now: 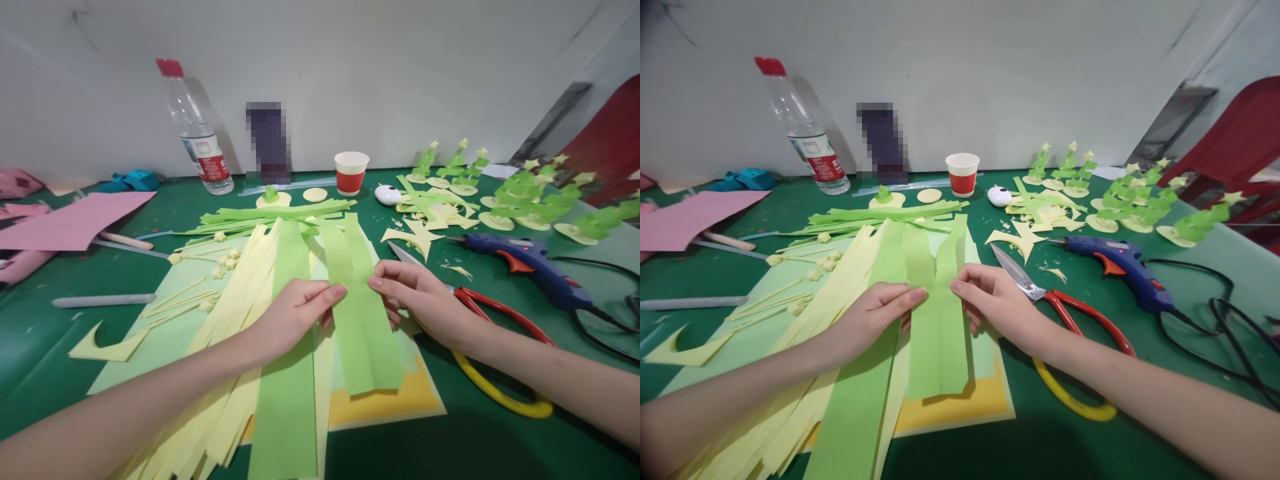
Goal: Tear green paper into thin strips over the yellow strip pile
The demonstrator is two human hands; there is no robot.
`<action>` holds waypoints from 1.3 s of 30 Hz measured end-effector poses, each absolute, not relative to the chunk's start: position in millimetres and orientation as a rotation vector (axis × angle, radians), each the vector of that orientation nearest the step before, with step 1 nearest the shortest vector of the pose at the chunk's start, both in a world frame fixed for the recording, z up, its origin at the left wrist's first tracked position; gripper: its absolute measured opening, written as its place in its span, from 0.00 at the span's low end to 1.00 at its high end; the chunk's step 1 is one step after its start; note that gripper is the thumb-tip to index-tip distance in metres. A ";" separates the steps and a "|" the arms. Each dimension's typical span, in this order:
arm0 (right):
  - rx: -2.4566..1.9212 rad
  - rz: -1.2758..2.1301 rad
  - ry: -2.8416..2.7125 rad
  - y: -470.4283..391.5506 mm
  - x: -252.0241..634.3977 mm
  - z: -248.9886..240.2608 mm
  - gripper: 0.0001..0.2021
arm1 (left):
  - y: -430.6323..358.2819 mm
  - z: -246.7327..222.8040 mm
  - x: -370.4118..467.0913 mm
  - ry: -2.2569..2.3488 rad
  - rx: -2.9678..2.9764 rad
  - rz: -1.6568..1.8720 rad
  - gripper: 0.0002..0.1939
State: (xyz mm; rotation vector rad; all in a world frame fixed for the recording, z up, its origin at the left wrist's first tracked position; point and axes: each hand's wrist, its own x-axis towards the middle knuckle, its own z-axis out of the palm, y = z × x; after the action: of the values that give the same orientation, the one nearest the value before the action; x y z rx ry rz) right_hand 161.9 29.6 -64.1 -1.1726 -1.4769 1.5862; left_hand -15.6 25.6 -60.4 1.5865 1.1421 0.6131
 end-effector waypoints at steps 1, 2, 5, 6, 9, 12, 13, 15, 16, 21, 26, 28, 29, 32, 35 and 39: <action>-1.166 1.588 -1.471 29.8 162.2 -64.4 0.14 | 25.7 -60.3 -15.3 1.147 1.579 0.616 0.20; -1.158 1.591 -1.468 29.8 162.5 -64.6 0.14 | 25.7 -60.2 -15.0 1.151 1.572 0.620 0.20; -1.132 1.599 -1.467 29.4 163.0 -64.6 0.14 | 25.7 -60.1 -14.4 1.157 1.554 0.627 0.20; -1.123 1.603 -1.467 29.1 163.1 -64.6 0.13 | 25.6 -60.1 -14.3 1.156 1.549 0.629 0.20; -1.100 1.618 -1.464 28.5 163.2 -65.7 0.13 | 26.0 -61.0 -14.9 1.140 1.533 0.637 0.19; -1.092 1.609 -1.443 29.1 163.8 -68.4 0.13 | 27.3 -63.3 -17.1 1.129 1.523 0.666 0.20; -1.094 1.598 -1.432 29.6 164.1 -69.3 0.13 | 27.9 -64.2 -18.1 1.131 1.520 0.684 0.20; -1.101 1.579 -1.422 30.5 164.3 -70.0 0.13 | 28.9 -65.6 -19.8 1.135 1.518 0.717 0.21; -1.103 1.577 -1.427 30.7 164.3 -69.8 0.13 | 29.3 -65.9 -20.3 1.135 1.518 0.725 0.21; -1.137 1.577 -1.520 29.1 162.4 -64.5 0.14 | 29.1 -63.3 -18.9 1.133 1.539 0.721 0.21; -1.193 1.522 -1.536 28.0 162.0 -63.4 0.16 | 27.6 -60.4 -18.0 1.099 1.601 0.639 0.21; -1.206 1.506 -1.526 28.2 162.4 -63.6 0.17 | 27.2 -59.9 -18.0 1.103 1.626 0.605 0.20; -1.212 1.505 -1.530 28.2 162.6 -63.4 0.17 | 27.1 -59.8 -17.9 1.112 1.634 0.598 0.20; -1.229 1.510 -1.557 27.9 162.9 -61.7 0.18 | 26.9 -59.3 -17.5 1.150 1.644 0.606 0.20; -1.237 1.513 -1.560 27.3 162.6 -59.9 0.18 | 26.9 -59.1 -17.1 1.172 1.650 0.614 0.19; -1.230 1.524 -1.537 27.1 162.1 -59.8 0.17 | 26.7 -59.7 -16.7 1.180 1.649 0.624 0.19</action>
State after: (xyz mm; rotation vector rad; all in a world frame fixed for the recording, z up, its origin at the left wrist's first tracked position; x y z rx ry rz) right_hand 162.1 27.1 -59.8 -1.2304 -1.5368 1.5236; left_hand -16.7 26.7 -59.7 1.6486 1.1799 0.6245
